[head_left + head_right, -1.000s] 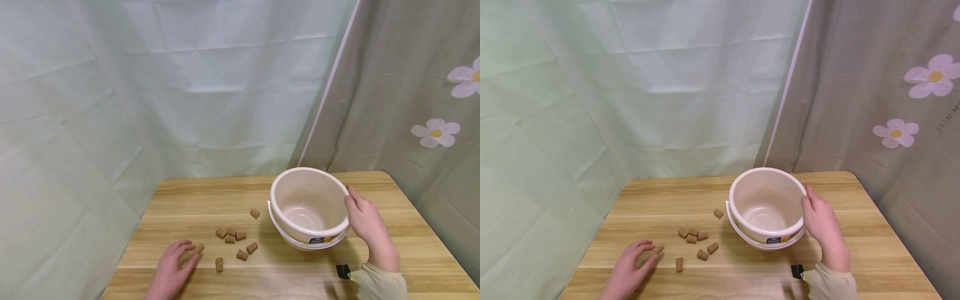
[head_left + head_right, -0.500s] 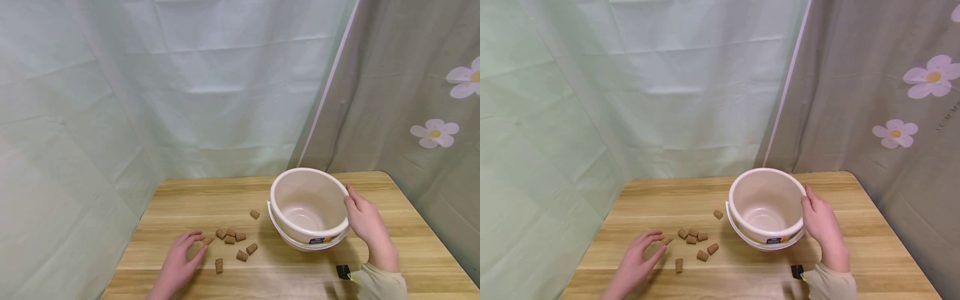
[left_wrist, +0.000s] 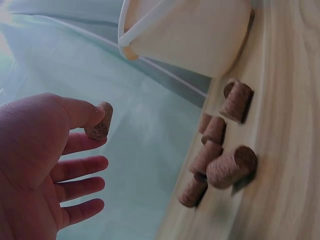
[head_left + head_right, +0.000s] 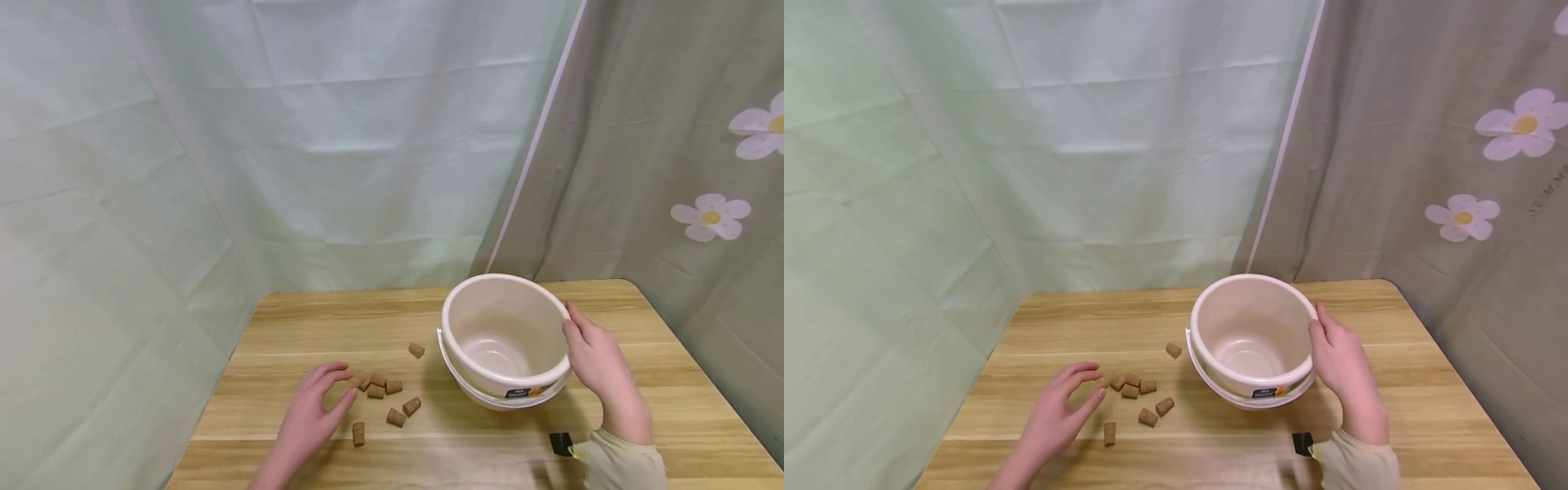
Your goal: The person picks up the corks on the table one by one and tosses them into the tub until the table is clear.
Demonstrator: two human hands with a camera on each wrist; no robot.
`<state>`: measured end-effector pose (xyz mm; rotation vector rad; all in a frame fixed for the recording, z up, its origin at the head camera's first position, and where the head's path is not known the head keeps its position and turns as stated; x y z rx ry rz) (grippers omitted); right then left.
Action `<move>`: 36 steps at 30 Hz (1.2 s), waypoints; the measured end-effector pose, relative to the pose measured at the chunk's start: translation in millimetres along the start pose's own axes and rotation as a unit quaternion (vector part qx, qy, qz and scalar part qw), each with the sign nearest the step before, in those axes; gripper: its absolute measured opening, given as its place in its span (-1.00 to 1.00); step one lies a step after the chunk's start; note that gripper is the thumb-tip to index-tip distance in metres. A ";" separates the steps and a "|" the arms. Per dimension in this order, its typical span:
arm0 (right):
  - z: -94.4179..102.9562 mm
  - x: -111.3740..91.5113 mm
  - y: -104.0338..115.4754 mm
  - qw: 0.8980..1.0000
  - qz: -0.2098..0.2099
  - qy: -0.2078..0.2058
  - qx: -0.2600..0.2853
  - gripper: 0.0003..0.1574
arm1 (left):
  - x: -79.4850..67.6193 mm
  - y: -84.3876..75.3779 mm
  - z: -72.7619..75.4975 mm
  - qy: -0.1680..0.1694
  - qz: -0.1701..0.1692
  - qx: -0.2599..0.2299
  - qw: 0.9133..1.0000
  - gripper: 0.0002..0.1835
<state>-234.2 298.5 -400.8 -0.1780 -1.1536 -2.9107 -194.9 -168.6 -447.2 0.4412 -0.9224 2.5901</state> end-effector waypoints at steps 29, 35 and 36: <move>-1.1 0.4 -1.3 1.000 0.001 0.004 -0.003 -0.20 | 32.9 -59.9 -16.0 0.021 -0.077 -0.044 0.996 -0.68; -0.5 0.8 -1.4 1.000 0.002 0.002 -0.003 -0.21 | 38.4 -75.4 -21.1 0.018 -0.102 -0.049 0.993 -0.71; -0.6 0.9 -1.4 1.000 0.002 0.002 -0.004 -0.20 | 39.2 -78.4 -21.9 0.017 -0.108 -0.050 0.993 -0.71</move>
Point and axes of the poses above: each hand's wrist, its own x-axis towards the middle knuckle, its own z-axis out of the back of the hand, y = z × x, the point moved 9 cm from there along x, towards the middle knuckle, and after that the axes turned 4 degrees about y, right-handed, at the moved point
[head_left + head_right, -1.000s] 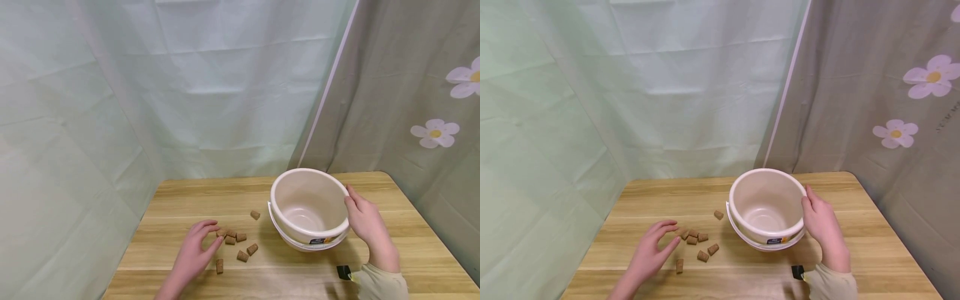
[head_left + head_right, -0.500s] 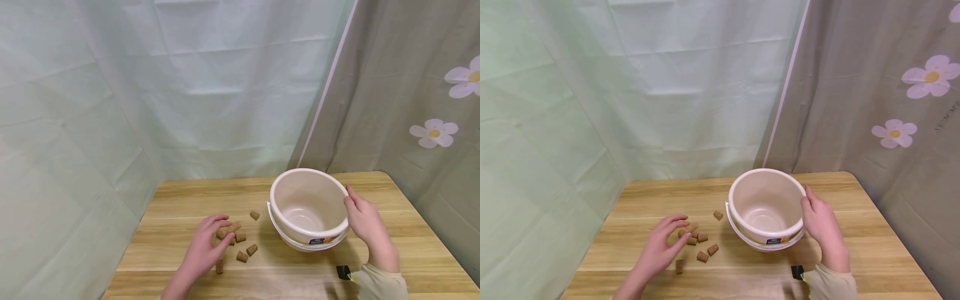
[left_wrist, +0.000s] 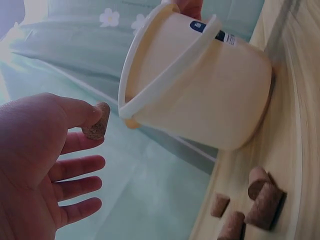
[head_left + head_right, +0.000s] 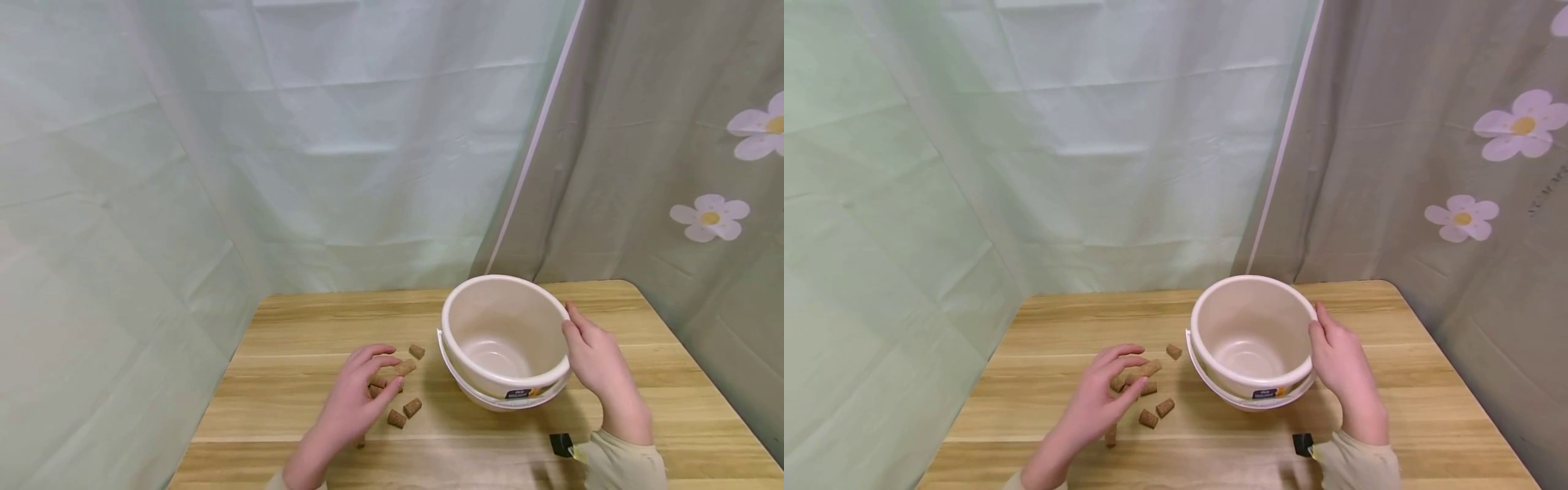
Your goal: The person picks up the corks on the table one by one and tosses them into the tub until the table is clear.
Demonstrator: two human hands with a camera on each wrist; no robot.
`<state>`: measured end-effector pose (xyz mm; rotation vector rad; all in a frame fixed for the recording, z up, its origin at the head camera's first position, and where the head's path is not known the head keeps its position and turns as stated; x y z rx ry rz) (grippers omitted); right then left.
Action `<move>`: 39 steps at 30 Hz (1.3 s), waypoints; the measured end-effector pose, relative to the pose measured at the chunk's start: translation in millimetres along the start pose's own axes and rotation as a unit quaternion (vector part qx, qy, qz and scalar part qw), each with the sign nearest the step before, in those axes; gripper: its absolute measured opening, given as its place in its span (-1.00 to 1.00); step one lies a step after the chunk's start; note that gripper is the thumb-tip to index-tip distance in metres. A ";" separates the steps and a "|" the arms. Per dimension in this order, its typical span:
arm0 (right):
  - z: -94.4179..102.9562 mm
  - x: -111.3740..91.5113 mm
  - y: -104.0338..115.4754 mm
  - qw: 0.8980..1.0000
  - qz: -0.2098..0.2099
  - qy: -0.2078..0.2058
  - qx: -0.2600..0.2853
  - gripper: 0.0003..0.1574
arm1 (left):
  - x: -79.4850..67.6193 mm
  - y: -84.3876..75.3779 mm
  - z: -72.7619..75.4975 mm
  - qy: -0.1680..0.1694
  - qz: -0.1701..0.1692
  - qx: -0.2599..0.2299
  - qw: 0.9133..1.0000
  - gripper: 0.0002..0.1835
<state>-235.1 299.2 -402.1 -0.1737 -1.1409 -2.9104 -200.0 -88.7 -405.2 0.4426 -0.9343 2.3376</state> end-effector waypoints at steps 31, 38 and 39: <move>0.3 0.8 1.9 1.000 0.006 0.001 0.006 -0.19 | 45.8 -52.9 -17.5 -0.016 -0.074 -0.078 0.994 -0.74; -0.3 0.4 0.0 1.000 0.002 0.003 0.005 -0.18 | 51.8 -59.5 -20.5 -0.022 -0.084 -0.079 0.993 -0.76; -0.1 0.4 0.1 1.000 0.003 0.001 0.004 -0.19 | 52.7 -60.4 -20.7 -0.022 -0.085 -0.081 0.993 -0.76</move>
Point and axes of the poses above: each hand's wrist, its own x-axis towards the middle knuckle, its own z-axis out of the back of the hand, y = z × x, the point moved 9 cm from there along x, towards the middle knuckle, and after that the axes turned 4 degrees about y, right-handed, at the moved point
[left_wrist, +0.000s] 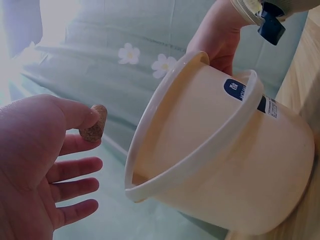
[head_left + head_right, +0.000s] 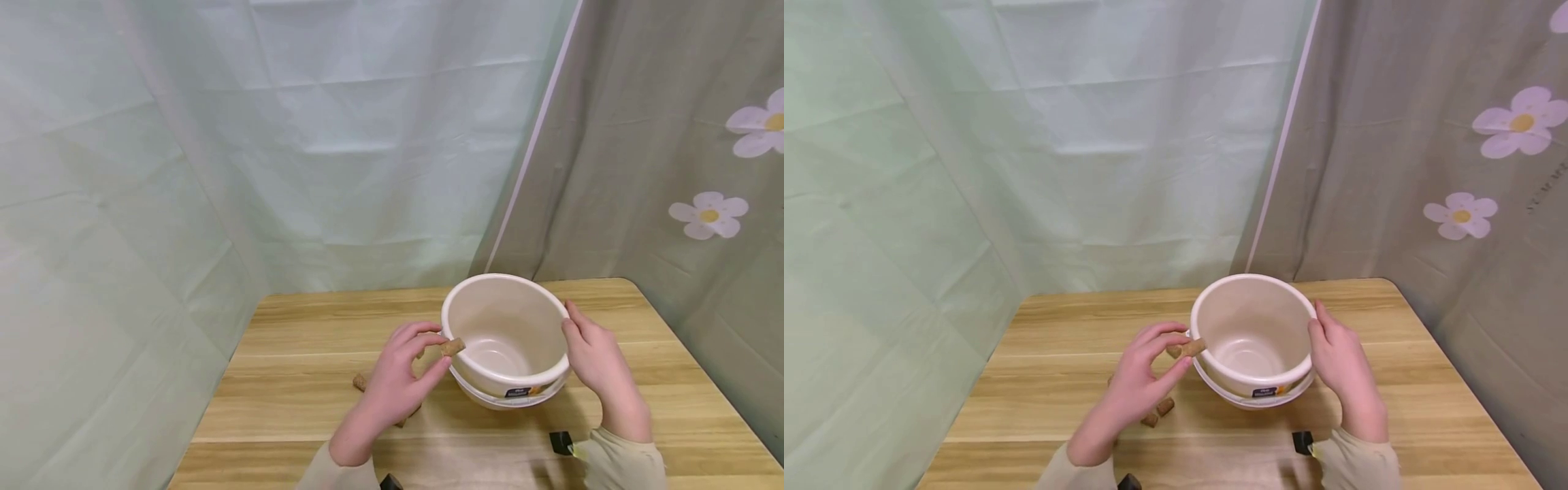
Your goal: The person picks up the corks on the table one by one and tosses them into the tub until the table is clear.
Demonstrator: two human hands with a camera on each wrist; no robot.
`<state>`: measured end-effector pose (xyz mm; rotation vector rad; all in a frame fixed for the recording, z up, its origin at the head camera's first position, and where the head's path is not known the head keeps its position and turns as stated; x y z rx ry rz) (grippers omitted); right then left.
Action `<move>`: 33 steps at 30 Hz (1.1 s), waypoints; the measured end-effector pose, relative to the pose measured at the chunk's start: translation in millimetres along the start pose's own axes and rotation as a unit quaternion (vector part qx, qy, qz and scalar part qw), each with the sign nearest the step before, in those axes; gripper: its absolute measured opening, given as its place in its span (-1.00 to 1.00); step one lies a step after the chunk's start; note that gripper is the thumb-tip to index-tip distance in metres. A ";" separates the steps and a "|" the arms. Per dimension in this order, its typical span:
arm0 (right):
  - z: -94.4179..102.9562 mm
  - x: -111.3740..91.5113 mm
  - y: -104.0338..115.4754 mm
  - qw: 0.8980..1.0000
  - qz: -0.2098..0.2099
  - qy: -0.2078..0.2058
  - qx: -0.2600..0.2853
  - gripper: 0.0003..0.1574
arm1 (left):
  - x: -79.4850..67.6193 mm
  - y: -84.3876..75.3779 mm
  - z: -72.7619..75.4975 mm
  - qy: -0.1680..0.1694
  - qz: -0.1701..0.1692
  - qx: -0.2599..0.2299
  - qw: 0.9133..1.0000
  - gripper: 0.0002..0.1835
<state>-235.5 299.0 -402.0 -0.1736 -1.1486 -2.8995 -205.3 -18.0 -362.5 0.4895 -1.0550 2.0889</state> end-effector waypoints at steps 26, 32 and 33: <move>-1.2 -1.4 7.3 1.000 0.008 -0.003 0.000 -0.22 | 16.2 -5.5 -14.6 0.020 0.011 -0.001 1.000 -0.73; -1.8 -1.2 7.2 1.000 0.008 -0.007 0.002 -0.23 | 16.5 -7.1 -15.7 0.018 0.000 0.009 1.000 -0.73; -1.8 -1.0 7.2 1.000 0.008 -0.007 0.002 -0.23 | 17.4 -7.8 -15.4 0.016 -0.002 0.010 1.000 -0.73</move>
Point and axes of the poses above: each hand's wrist, its own x-axis towards the middle knuckle, its own z-axis out of the back of the hand, y = z × x, the point moved 9 cm from there along x, towards the middle knuckle, and after that the axes turned 4 degrees about y, right-handed, at the moved point
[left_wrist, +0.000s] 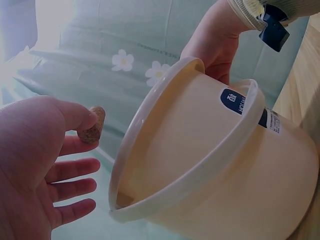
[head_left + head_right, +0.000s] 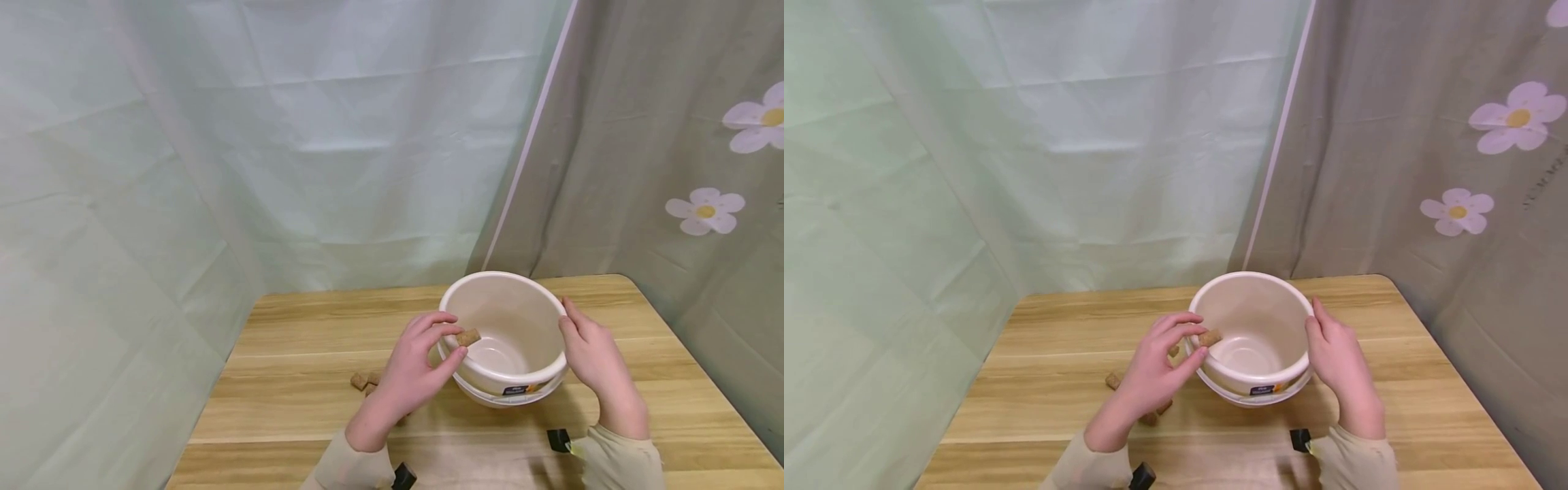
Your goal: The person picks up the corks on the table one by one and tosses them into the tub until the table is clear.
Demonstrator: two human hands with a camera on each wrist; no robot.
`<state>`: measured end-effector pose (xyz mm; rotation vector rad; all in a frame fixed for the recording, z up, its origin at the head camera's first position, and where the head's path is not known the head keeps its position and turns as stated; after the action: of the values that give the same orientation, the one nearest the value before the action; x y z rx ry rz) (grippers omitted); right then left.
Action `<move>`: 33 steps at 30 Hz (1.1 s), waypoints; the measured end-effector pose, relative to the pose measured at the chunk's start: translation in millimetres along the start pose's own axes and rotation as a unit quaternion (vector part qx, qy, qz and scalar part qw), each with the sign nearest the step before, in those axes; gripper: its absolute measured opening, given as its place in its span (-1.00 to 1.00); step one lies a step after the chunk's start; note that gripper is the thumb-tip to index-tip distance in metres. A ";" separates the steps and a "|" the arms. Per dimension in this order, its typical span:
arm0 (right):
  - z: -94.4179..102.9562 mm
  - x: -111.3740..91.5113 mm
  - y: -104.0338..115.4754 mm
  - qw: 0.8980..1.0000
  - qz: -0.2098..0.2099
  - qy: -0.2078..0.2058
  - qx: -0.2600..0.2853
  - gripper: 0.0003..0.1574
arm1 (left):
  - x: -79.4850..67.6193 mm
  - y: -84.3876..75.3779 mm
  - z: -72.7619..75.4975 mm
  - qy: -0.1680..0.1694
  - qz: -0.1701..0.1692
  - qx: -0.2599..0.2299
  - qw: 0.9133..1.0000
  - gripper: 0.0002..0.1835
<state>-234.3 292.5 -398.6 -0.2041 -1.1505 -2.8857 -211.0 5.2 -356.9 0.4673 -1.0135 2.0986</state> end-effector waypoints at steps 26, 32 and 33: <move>-0.3 0.0 -0.9 1.000 -0.005 0.012 -0.005 -0.20 | 39.0 -20.1 -21.8 0.048 -0.049 0.068 0.995 -0.74; -0.6 0.3 -1.0 1.000 -0.004 0.010 -0.005 -0.20 | 44.1 -22.7 -29.3 0.064 -0.053 0.073 0.994 -0.75; -0.6 0.3 -0.9 1.000 -0.003 0.009 -0.005 -0.21 | 45.0 -22.9 -30.7 0.066 -0.054 0.076 0.993 -0.75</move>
<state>-234.7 292.8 -399.6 -0.1738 -1.1363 -2.8921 -223.3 59.6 -337.5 0.4418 -0.7396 2.0879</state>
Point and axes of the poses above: each hand's wrist, its own x-axis towards the middle knuckle, its own z-axis out of the back of the hand, y = z × x, the point moved 9 cm from there along x, towards the middle knuckle, and after that the axes turned 4 degrees about y, right-handed, at the moved point
